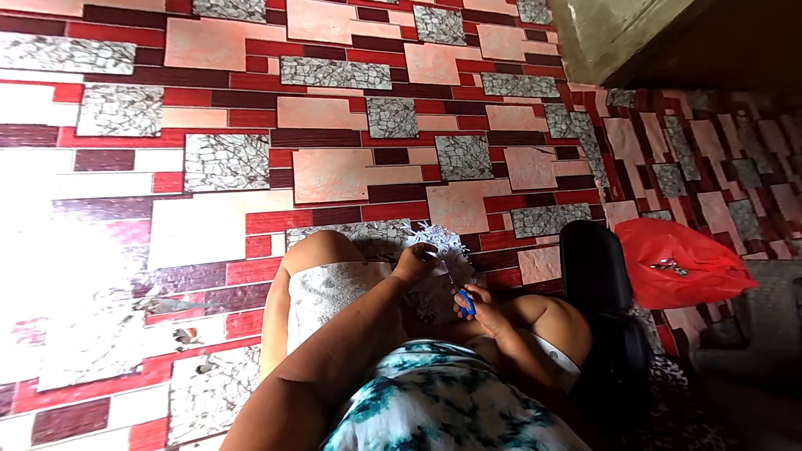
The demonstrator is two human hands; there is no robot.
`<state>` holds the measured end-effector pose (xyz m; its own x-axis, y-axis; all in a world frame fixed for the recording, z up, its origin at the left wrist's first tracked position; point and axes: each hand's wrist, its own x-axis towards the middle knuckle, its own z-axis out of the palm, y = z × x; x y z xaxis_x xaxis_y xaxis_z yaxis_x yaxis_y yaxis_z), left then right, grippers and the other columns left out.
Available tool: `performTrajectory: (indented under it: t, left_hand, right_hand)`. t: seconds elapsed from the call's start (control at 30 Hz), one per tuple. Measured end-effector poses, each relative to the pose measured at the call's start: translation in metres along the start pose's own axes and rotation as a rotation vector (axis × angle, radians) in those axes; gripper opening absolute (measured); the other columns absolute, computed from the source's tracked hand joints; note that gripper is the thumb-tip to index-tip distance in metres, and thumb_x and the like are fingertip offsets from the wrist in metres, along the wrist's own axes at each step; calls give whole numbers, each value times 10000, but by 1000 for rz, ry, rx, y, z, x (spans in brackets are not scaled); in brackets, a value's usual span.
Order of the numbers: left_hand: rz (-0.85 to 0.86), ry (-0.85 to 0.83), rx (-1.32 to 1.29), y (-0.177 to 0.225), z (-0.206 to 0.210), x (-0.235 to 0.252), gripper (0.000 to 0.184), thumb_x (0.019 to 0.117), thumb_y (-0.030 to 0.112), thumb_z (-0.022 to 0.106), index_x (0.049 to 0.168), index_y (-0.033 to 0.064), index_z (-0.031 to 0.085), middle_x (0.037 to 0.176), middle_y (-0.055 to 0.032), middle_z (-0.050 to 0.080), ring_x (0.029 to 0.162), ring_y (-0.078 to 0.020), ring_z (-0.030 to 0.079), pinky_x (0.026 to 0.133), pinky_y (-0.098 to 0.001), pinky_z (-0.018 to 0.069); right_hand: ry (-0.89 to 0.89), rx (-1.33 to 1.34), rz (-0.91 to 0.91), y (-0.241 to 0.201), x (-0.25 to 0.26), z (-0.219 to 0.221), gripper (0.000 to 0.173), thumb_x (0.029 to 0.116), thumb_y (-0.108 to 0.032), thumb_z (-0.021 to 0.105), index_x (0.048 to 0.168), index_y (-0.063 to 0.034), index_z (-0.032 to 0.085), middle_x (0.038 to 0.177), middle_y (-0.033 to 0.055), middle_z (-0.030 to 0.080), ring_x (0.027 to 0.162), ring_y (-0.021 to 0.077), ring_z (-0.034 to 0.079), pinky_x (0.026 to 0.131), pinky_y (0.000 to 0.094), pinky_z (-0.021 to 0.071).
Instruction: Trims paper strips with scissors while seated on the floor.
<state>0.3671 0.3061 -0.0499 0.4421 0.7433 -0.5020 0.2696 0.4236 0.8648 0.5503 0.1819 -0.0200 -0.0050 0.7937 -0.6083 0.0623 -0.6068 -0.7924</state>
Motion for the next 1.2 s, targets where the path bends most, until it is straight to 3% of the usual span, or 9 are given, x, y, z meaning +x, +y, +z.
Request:
performTrajectory:
  t: [0.3,0.43,0.63,0.97,1.1,1.2]
  left_hand:
    - [-12,-12,1,1,1,-1,348,934,29,703,1266,-19,611,1015,-124,703,829,-126,655,808,-320,551]
    - [-14,-15,-4,2,0,-1,352,934,29,710,1268,-23,609,1012,-130,702,842,-140,662,819,-333,555]
    - [-15,0,-14,4,1,-3,354,941,17,699,1278,-27,599,1008,-132,701,832,-135,653,817,-327,551]
    - [-9,-15,-17,0,2,-1,384,923,12,713,1285,-33,591,1002,-132,700,838,-140,654,824,-338,551]
    - [-24,-36,-10,0,-1,0,393,944,57,714,1305,-25,583,1005,-141,694,831,-151,649,820,-349,549]
    - [-83,-149,160,6,-14,1,365,996,187,686,1276,-35,611,1104,-197,676,955,-235,647,922,-429,519]
  right_hand:
    - [46,16,-41,1,1,2,192,958,-60,640,1130,22,612,772,4,675,615,50,619,539,187,501]
    - [72,18,-49,1,0,2,240,935,-5,664,1159,58,608,824,25,682,613,46,618,561,189,528]
    - [11,35,27,-1,1,-1,234,999,-142,597,1177,10,595,781,8,678,624,62,623,533,193,494]
    - [27,24,-12,3,3,0,237,972,-99,628,1168,31,598,788,13,678,620,58,617,535,194,493]
    - [67,39,-18,1,1,1,202,967,-56,640,1146,35,611,769,11,679,594,49,613,520,184,496]
    - [82,52,-22,0,0,0,199,968,-42,637,1147,42,612,768,12,678,589,45,611,521,182,496]
